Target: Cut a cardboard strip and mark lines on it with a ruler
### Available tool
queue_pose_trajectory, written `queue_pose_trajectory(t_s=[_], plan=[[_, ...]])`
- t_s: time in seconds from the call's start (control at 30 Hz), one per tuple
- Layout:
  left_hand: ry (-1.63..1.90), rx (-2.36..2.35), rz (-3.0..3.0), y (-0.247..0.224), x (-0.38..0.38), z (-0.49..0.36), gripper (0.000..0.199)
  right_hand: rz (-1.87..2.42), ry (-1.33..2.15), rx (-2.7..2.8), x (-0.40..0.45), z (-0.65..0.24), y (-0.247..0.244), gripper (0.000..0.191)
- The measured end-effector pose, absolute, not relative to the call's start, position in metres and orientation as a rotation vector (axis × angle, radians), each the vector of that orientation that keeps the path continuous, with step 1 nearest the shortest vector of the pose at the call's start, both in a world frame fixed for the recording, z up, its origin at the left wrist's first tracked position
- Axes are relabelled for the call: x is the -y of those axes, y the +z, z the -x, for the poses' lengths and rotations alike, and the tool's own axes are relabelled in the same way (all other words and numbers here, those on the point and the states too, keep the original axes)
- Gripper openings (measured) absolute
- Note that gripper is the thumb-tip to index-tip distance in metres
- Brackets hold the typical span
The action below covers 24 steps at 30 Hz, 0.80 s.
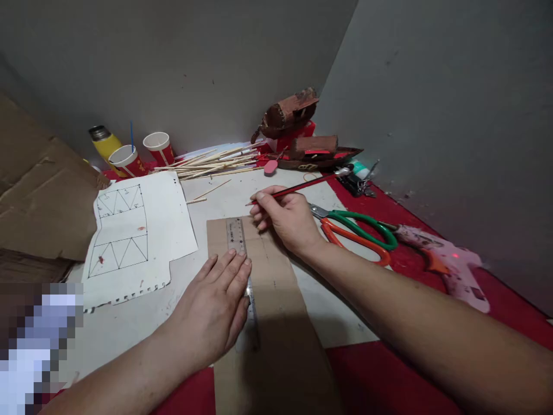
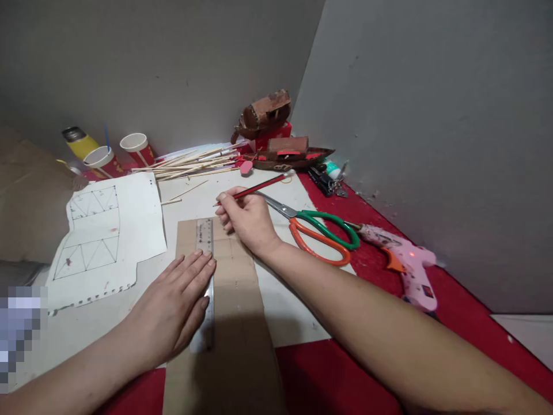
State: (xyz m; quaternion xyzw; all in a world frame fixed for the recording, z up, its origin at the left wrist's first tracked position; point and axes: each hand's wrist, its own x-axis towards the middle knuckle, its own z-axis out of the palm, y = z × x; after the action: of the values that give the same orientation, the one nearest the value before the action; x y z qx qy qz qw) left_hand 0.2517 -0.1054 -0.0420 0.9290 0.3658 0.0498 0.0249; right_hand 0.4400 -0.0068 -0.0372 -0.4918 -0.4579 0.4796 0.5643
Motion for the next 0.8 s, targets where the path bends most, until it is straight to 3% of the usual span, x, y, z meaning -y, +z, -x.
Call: queue_pose_trajectory(t_s=[0.23, 0.8], plan=[[0.22, -1.113, -2.92, -0.0421, 0.1048, -0.2515, 0.05, 1.249, 1.225, 1.102, 0.0033, -0.4378, -0.0368, 0.011], [0.321, -1.046, -3.015, -0.0398, 0.1029, -0.25, 0.05, 1.297, 1.31, 1.093, -0.003, -0.441, -0.029, 0.024]])
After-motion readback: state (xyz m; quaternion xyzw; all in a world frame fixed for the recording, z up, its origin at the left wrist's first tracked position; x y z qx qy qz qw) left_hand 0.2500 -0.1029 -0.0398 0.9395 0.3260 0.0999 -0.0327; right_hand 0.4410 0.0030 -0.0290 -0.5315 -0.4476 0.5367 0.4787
